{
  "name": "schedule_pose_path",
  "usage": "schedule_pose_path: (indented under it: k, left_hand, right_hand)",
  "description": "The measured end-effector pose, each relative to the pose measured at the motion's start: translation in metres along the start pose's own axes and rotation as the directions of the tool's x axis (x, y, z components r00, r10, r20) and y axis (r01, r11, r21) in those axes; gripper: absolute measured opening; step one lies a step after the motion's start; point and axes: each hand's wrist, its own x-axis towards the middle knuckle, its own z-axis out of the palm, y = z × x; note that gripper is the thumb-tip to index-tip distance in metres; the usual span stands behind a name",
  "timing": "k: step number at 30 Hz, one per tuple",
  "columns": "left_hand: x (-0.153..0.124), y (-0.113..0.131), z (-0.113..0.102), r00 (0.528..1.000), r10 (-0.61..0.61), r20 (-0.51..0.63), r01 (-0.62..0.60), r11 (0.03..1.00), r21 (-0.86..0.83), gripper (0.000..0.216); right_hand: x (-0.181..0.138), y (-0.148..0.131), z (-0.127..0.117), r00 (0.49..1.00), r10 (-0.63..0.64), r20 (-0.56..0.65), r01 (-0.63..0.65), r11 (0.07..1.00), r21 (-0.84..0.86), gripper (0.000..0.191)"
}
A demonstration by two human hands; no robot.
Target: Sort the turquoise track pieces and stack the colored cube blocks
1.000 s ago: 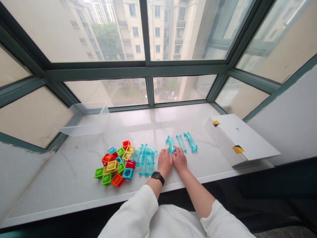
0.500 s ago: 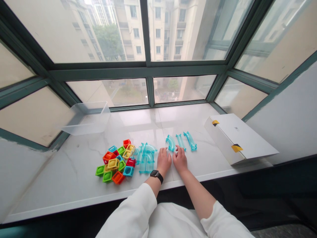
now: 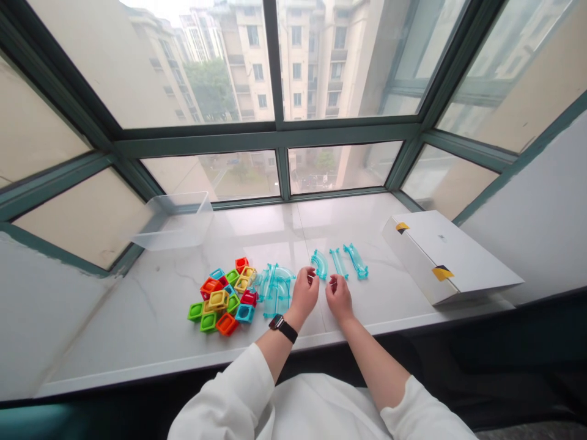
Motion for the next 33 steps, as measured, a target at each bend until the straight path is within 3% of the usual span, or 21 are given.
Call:
schedule_pose_path:
  k: [4,7,11,15,18,24,28,33]
  left_hand:
    - [0.019,0.030,-0.051,0.998,0.055,0.041,-0.053,0.997,-0.060,0.021]
    - [0.033,0.036,-0.103,0.996,0.039,-0.085,-0.039,0.999,0.004,0.025]
    - [0.035,0.021,-0.177,0.973,-0.032,-0.230,0.050,0.996,0.071,0.043]
    - [0.016,-0.002,-0.226,0.967,-0.026,-0.253,0.093,0.961,0.259,0.031]
    - [0.001,-0.016,-0.230,0.985,-0.059,-0.161,0.124,0.896,0.426,0.034]
    - [-0.006,-0.040,-0.201,0.987,-0.146,-0.062,0.156,0.823,0.547,0.050]
    - [-0.003,-0.045,-0.195,0.984,-0.169,-0.057,0.173,0.827,0.536,0.045]
    - [-0.004,-0.033,-0.197,0.978,-0.173,-0.115,0.205,0.884,0.420,0.034]
  right_hand:
    - [-0.004,-0.002,-0.004,0.999,0.013,0.037,-0.014,1.000,0.016,0.024]
    - [-0.006,-0.004,-0.006,0.998,0.004,0.062,-0.004,1.000,0.005,0.026]
    - [-0.006,-0.005,-0.007,0.995,-0.017,0.098,0.018,1.000,-0.011,0.027]
    - [-0.007,-0.004,-0.007,0.993,-0.034,0.114,0.036,0.999,-0.024,0.027]
    - [-0.007,-0.003,-0.008,0.992,-0.046,0.119,0.049,0.998,-0.027,0.027]
    - [-0.006,-0.004,-0.009,0.991,-0.043,0.126,0.048,0.998,-0.037,0.027]
    - [-0.006,-0.005,-0.010,0.988,-0.033,0.152,0.039,0.999,-0.038,0.028]
    - [-0.006,-0.006,-0.011,0.986,-0.027,0.166,0.034,0.999,-0.035,0.028]
